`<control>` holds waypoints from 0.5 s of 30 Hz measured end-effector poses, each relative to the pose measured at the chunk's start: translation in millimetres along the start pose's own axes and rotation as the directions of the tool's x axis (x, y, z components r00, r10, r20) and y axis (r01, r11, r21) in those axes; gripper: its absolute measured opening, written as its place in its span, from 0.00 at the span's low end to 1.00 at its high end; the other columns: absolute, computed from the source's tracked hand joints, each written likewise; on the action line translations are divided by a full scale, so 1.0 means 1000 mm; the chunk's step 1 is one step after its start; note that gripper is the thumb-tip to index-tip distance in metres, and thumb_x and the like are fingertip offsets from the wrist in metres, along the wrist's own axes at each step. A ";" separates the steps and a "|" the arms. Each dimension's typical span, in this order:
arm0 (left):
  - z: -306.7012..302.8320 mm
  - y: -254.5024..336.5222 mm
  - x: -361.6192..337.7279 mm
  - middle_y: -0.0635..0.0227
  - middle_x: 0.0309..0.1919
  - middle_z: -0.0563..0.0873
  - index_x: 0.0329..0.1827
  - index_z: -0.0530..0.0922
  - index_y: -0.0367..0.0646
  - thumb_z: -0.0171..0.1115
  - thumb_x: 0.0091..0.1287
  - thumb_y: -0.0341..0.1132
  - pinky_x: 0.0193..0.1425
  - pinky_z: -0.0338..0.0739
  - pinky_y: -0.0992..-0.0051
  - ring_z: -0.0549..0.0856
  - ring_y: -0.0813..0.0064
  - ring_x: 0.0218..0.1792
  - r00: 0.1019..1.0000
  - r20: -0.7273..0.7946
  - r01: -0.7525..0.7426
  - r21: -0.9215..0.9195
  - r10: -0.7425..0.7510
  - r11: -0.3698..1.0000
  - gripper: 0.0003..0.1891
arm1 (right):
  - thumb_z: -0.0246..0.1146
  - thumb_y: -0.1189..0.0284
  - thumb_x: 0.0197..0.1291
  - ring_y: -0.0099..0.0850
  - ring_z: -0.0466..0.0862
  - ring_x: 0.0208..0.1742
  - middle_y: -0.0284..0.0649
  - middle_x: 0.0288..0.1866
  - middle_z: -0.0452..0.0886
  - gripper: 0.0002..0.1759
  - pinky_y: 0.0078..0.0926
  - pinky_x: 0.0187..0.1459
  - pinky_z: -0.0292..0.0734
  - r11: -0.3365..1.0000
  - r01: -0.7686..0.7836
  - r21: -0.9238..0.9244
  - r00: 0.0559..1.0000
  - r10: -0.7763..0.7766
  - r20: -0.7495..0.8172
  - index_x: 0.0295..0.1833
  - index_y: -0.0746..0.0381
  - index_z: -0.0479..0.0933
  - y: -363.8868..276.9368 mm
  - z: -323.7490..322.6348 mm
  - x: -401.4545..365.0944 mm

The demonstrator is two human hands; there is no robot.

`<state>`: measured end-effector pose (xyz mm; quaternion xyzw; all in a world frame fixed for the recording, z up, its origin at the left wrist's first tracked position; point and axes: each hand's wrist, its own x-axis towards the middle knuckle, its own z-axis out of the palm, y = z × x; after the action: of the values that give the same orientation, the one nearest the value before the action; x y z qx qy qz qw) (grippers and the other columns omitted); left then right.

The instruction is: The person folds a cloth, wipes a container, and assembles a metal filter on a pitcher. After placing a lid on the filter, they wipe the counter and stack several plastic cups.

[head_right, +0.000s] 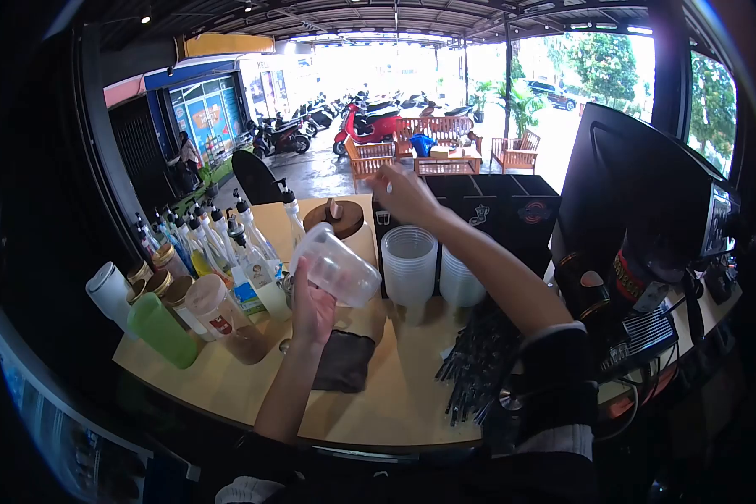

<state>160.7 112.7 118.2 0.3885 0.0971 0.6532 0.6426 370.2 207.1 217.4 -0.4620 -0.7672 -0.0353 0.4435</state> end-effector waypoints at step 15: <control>0.014 -0.021 0.000 0.62 0.72 0.55 0.74 0.48 0.42 0.52 0.71 0.44 0.68 0.63 0.61 0.63 0.66 0.69 0.995 -0.087 -0.025 0.160 0.039 0.987 0.34 | 0.73 0.55 0.48 0.39 0.79 0.44 0.51 0.45 0.75 0.37 0.37 0.46 0.74 0.999 0.044 0.032 0.954 -0.033 -0.298 0.55 0.65 0.65 -0.035 -0.057 -0.015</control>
<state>185.4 110.5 114.2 0.4100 0.1714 0.6706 0.5940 384.2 150.3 253.5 -0.4278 -0.7013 -0.0982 0.5617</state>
